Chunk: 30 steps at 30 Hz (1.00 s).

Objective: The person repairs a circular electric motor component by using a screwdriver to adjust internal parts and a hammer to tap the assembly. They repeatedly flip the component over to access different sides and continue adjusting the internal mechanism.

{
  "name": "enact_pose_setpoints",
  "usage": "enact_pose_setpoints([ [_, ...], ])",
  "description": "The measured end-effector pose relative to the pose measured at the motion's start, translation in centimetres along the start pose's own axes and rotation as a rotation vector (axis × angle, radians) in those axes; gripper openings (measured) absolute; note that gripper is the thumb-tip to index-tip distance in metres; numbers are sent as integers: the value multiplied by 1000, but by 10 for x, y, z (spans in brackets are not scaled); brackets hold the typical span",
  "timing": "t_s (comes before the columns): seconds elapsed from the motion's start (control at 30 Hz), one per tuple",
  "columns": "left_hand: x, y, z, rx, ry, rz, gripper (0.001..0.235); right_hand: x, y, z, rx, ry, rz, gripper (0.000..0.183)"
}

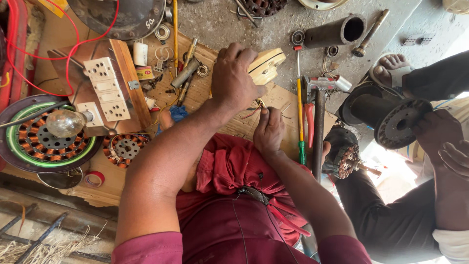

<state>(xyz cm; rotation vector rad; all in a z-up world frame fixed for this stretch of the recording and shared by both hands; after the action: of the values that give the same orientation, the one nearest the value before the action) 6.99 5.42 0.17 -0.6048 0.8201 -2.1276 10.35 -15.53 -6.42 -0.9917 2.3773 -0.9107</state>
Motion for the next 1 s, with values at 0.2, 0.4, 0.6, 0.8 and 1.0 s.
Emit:
enact_pose_setpoints([
  [0.2,1,-1,-6,39,-6,7,76,63,81,45,-1703,1252,-30,48],
  [0.4,-2,13,-4,-58,-54,-84,72,81,79,51,-1423,1477,-51,52],
  [0.6,-2,12,-3,-66,-45,-81,76,18,-1,41,-547,676,21,42],
  [0.8,-1,6,1,-51,-60,-85,72,-8,-10,-26,96,-120,-24,28],
  [1.0,-2,7,-1,-42,-42,-77,72,27,27,64,-484,540,-83,32],
])
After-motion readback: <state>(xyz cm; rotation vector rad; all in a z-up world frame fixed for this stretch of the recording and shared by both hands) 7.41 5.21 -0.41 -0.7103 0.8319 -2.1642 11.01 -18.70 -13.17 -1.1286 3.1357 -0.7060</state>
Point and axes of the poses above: each hand's wrist, its own x-axis away from the middle knuckle, its own y-axis out of the palm, z = x × y, the point moved 10 cm from there along -x, towards the middle knuckle, and after that the axes turned 13 degrees about -y, right-handed, at the moved point
